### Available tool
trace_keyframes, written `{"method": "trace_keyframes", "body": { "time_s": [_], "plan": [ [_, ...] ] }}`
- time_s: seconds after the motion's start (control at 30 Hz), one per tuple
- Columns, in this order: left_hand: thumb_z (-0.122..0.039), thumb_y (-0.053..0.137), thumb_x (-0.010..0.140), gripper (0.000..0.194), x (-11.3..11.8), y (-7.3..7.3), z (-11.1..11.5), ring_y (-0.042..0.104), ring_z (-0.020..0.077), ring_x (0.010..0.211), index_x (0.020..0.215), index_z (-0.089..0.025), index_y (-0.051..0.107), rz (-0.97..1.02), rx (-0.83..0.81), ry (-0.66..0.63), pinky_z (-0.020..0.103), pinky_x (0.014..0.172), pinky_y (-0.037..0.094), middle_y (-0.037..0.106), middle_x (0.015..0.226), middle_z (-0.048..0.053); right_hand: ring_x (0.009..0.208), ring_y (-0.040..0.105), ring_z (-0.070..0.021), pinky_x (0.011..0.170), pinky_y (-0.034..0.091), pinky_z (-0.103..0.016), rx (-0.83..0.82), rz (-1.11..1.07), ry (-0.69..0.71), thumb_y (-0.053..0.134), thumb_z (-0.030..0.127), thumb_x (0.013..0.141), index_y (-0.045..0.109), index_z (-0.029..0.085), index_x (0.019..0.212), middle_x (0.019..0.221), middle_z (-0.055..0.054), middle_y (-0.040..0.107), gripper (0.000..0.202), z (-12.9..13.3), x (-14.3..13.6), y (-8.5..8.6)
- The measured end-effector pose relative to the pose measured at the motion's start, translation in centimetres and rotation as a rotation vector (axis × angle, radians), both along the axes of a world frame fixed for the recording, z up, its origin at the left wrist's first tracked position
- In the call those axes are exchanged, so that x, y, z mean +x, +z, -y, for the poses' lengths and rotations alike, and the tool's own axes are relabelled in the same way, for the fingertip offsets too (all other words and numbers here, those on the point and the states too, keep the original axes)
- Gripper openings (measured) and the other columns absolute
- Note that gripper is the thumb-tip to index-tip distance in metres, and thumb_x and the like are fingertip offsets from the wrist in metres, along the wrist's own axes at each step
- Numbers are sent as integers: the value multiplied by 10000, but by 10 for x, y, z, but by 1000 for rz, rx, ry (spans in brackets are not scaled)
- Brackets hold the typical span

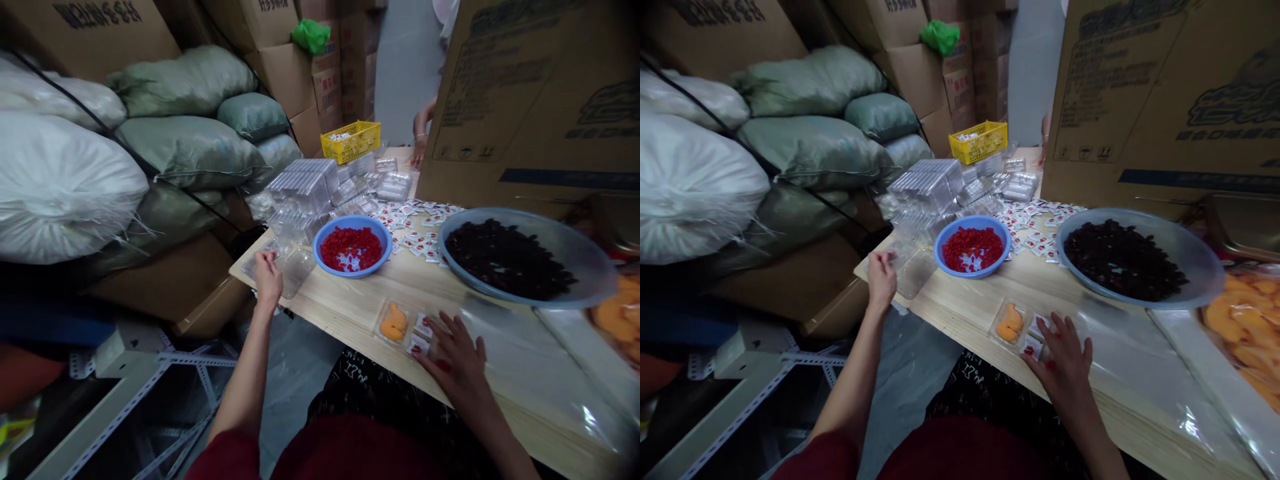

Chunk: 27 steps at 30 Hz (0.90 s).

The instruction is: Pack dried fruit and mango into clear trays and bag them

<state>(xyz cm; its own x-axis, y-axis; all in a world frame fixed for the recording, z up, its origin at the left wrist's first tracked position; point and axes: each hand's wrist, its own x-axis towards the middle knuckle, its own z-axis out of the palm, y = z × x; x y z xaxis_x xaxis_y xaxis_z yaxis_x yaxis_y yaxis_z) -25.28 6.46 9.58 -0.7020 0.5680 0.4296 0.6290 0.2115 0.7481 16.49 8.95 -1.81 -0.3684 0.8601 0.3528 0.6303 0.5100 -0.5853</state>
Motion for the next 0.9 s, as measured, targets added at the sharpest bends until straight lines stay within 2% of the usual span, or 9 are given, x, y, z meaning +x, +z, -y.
{"method": "trace_keyframes", "body": {
  "time_s": [0.07,0.1,0.2,0.3,0.4,0.5,0.67,0.8,0.9],
  "plan": [
    [-379,363,999,168,18,24,14,678,218,1000,958,-225,417,198,213,-180,384,884,506,685,1125,125,1402,385,-341,1134,228,-645,-74,-157,18,550,525,914,550,299,1363,1468,-100,494,502,6,-2,22],
    [-419,383,996,198,31,35,20,689,213,985,951,-229,412,301,230,-305,372,863,519,699,1102,112,1377,426,-317,1129,298,-600,-112,-236,21,564,493,920,539,303,1374,1455,-90,507,492,10,-5,36],
    [-453,448,979,240,81,56,30,693,205,971,929,-219,448,476,-26,-715,351,863,527,724,1039,91,1376,428,-286,1128,370,-517,-133,-385,1,611,435,913,458,302,1449,1493,-81,458,573,17,-13,80],
    [-446,473,973,247,135,56,23,687,188,910,913,-208,500,483,-350,-1079,321,843,524,726,992,84,1385,403,-297,1153,327,-519,-126,-383,28,676,433,873,410,303,1484,1489,-89,457,679,16,-15,109],
    [-442,438,985,252,174,38,4,684,184,850,924,-206,507,515,-451,-1290,303,771,519,717,918,74,1054,625,-231,959,506,-434,-289,-478,37,648,400,897,482,284,1428,1179,-80,647,568,10,-6,107],
    [-427,542,938,226,183,8,-18,654,175,822,978,-207,515,443,-449,-1278,280,729,492,689,889,45,756,614,-149,734,546,-318,-401,-716,-109,643,383,892,584,242,1300,898,-21,635,436,4,8,81],
    [-311,702,817,323,161,-60,-48,549,136,725,1069,-202,533,325,-419,-1116,245,658,429,604,839,-10,702,597,-123,699,539,-301,-475,-931,-295,700,403,824,598,203,1270,834,10,602,499,-9,10,24],
    [-260,663,823,317,159,-103,-64,541,127,750,1107,-193,541,385,-302,-897,250,695,435,593,903,5,707,595,-135,710,548,-333,-517,-835,-346,666,453,831,585,176,1320,837,8,590,568,-18,6,-3],
    [-268,660,825,333,170,-116,-71,557,132,779,1132,-193,555,384,-263,-872,265,733,452,609,963,23,697,575,-146,713,537,-339,-415,-650,-426,627,456,854,600,161,1321,829,-8,600,553,-18,16,-8]
  ]
}}
